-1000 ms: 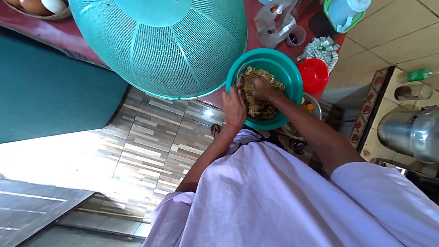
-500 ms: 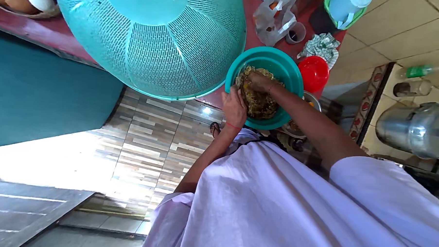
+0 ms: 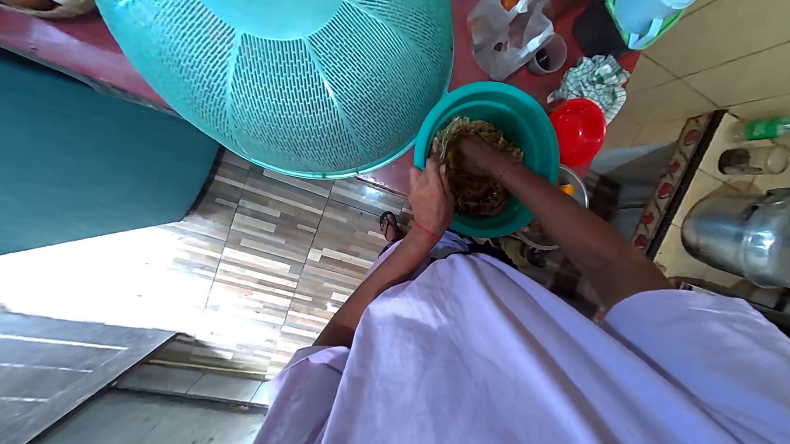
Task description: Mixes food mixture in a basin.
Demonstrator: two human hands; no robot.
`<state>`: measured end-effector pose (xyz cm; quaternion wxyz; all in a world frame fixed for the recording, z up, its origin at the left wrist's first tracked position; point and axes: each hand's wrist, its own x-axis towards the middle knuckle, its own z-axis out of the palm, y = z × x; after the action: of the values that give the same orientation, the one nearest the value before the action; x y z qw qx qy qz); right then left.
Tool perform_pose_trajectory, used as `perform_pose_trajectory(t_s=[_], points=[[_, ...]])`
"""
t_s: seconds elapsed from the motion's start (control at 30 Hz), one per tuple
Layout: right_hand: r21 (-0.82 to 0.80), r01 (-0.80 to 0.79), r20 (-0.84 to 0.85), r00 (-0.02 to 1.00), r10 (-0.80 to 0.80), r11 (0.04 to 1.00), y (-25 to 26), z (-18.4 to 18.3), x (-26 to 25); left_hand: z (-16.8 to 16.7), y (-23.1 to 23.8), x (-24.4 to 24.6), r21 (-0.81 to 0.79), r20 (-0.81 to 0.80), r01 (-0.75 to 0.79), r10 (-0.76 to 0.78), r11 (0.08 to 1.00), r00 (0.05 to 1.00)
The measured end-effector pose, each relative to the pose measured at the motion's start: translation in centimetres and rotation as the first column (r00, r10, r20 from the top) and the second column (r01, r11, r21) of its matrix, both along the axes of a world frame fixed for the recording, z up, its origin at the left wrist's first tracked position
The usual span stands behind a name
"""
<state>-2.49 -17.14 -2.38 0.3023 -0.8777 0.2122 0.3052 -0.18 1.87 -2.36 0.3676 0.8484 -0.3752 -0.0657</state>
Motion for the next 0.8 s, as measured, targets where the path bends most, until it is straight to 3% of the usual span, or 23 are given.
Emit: perform_pose_trajectory(t_s=[0.13,0.27,0.4,0.8], points=[[-0.038,-0.032,-0.054,0.998,0.03,0.999,0.5,0.9,0.8,1.5,-1.4,0.3,-0.028,-0.033,-0.074,0.073,0.997,0.997],[-0.088,-0.08,-0.01,0.997,0.079,0.993,1.5,1.3,1.0,1.5,-1.2,0.3,-0.004,-0.032,-0.052,0.052,0.999,0.998],[-0.122,0.014,0.04,0.999,-0.009,0.992,2.5,0.3,0.9,1.9,-2.0,0.4,-0.03,-0.022,-0.087,0.086,0.996,0.996],[-0.129,0.031,0.01,0.999,-0.03,0.991,4.0,1.4,1.1,1.8,-1.9,0.3,-0.039,-0.01,-0.083,0.082,0.996,0.997]])
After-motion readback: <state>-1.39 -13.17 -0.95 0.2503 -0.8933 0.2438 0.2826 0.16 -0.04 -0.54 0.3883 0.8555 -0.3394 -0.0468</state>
